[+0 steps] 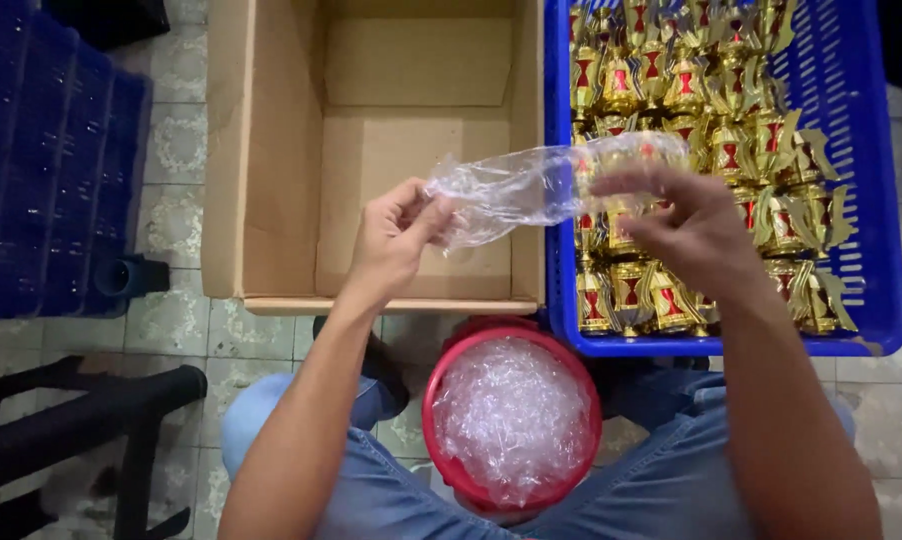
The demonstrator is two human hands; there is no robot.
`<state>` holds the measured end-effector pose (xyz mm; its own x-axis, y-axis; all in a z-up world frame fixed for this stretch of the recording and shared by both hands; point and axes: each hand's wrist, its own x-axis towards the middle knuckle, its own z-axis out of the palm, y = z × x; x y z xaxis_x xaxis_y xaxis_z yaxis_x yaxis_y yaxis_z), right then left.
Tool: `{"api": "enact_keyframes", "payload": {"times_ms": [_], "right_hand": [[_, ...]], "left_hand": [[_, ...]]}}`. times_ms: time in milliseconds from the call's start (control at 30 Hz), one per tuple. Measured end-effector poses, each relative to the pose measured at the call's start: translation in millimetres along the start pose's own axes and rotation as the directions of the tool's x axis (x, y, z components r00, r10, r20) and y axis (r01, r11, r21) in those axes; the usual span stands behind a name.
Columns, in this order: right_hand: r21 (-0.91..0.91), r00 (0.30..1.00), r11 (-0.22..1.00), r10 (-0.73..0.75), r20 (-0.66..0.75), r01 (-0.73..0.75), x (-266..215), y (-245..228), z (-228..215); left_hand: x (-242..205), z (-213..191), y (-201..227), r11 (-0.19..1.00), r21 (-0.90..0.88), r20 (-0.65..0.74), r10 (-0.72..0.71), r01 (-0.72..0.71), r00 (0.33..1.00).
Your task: The person wraps gold-colored decorative objects in bubble wrap and places them into a cardboard box.
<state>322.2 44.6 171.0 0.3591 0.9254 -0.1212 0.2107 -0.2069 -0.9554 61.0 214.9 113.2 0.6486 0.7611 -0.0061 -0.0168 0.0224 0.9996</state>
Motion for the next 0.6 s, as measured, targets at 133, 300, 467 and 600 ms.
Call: {"api": "enact_keyframes", "payload": {"times_ms": [133, 300, 467, 600], "right_hand": [[-0.142, 0.947, 0.943, -0.312, -0.073, 0.300, 3.2, -2.5, 11.2], [-0.125, 0.936, 0.944, -0.322, -0.139, 0.306, 10.5, 19.1, 9.4], [-0.156, 0.901, 0.903, -0.419, -0.115, 0.400, 9.4, 5.7, 14.7], [-0.055, 0.885, 0.916, -0.399, -0.240, 0.397, 13.6, 26.1, 7.6]], "left_hand": [[7.5, 4.2, -7.5, 0.983, -0.106, -0.224, -0.172, 0.151, 0.959], [10.4, 22.6, 5.1, 0.968, -0.200, -0.276, -0.205, 0.153, 0.939], [15.7, 31.2, -3.5, 0.969, -0.245, -0.350, -0.117, 0.029, 0.929], [14.7, 35.5, -5.4, 0.979, -0.199, -0.380, -0.028, -0.052, 0.924]]}}
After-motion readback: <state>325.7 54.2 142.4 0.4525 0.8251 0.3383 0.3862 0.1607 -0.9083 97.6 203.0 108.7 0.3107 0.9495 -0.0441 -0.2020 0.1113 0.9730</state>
